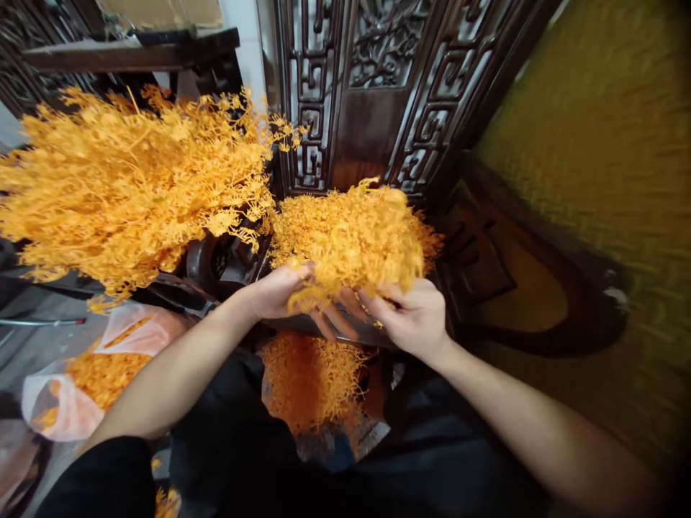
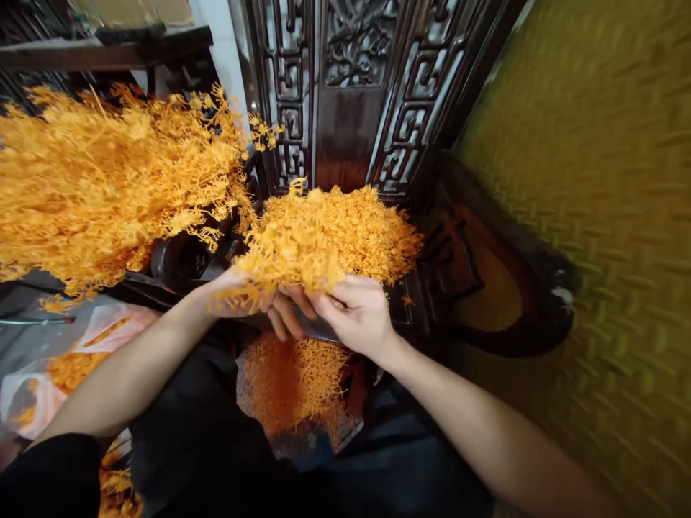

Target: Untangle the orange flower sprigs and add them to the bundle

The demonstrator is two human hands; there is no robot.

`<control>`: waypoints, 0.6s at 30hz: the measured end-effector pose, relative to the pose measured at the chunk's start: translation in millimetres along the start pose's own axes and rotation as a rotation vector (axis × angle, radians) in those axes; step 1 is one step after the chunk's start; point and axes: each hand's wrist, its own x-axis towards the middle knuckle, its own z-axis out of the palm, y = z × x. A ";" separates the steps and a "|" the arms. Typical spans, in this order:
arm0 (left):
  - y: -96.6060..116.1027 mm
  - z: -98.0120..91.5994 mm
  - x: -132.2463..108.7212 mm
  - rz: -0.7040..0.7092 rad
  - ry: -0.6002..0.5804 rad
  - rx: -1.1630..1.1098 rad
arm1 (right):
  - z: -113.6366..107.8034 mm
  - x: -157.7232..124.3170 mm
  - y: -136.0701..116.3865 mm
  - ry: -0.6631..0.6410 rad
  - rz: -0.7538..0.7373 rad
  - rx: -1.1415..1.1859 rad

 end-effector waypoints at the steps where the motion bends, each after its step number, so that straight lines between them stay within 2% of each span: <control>1: -3.8 4.3 6.0 -0.023 0.009 -0.086 | 1.9 1.1 -4.4 0.028 0.062 0.065; 4: -13.3 19.9 24.8 -0.050 0.055 -0.298 | 4.9 8.7 -9.0 0.051 0.318 0.388; 6: -17.2 30.7 33.2 0.051 0.071 -0.302 | 6.5 13.7 -6.0 0.037 0.440 0.616; 9: -17.7 42.4 38.2 0.178 0.020 -0.305 | 8.7 18.1 1.5 -0.020 0.533 0.828; 11: -14.9 45.2 38.9 0.175 0.036 -0.318 | 9.1 19.9 5.3 -0.051 0.556 0.901; 14: -9.5 42.6 39.4 0.150 0.150 -0.314 | 7.1 22.2 8.9 -0.093 0.589 0.949; 18: -9.2 40.9 40.8 0.119 0.273 -0.344 | 5.3 21.4 14.6 -0.169 0.658 0.871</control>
